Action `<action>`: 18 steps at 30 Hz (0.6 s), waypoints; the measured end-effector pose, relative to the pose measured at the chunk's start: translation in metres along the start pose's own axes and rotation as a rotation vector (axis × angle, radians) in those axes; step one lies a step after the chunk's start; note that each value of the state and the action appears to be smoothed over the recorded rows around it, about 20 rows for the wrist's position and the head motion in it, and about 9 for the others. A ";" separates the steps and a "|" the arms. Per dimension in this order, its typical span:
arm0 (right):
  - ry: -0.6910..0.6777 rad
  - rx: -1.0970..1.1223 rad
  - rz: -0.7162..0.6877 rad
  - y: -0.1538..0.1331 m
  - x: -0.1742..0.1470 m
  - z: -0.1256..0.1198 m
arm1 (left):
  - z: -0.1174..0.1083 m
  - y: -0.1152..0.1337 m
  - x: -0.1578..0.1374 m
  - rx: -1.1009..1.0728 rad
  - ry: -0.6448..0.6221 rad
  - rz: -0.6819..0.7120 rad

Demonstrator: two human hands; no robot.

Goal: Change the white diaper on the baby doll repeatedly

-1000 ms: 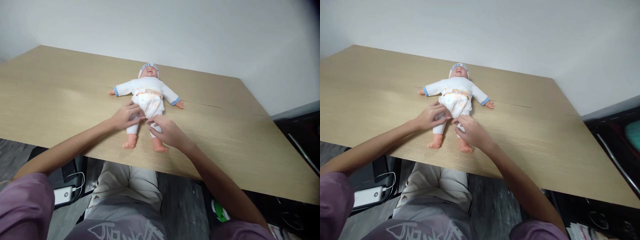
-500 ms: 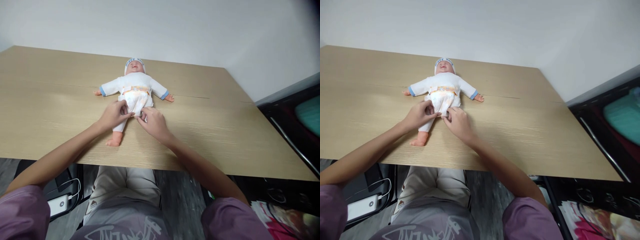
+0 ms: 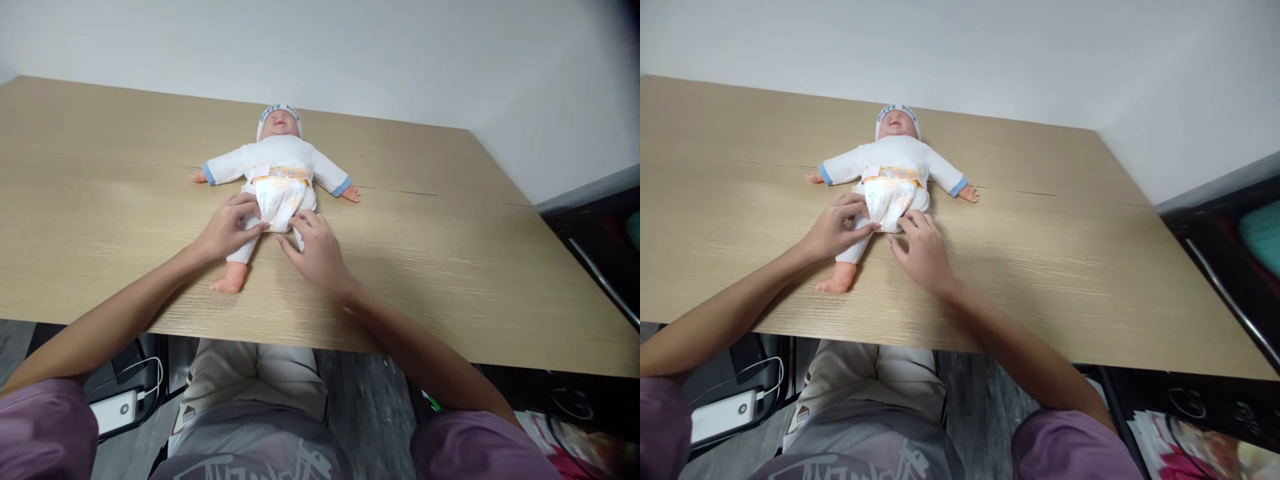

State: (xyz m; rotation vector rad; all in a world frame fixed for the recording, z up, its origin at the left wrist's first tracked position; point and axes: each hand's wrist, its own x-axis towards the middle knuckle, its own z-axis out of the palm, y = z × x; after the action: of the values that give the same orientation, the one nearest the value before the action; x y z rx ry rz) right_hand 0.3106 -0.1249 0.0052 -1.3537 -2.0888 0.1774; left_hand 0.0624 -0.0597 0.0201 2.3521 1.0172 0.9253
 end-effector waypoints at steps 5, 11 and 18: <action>-0.028 0.015 -0.001 -0.003 -0.003 -0.002 | 0.001 0.007 0.000 0.009 -0.003 -0.033; -0.052 0.069 0.015 -0.003 0.000 -0.003 | 0.002 0.010 0.000 0.001 -0.016 -0.027; -0.005 0.173 0.143 0.007 0.008 0.002 | 0.004 0.003 0.002 -0.072 0.013 -0.090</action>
State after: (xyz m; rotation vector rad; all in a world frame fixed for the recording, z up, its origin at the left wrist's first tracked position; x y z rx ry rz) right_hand 0.3128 -0.1145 0.0036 -1.3972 -1.9322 0.4115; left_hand 0.0679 -0.0603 0.0197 2.2249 1.0677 0.9281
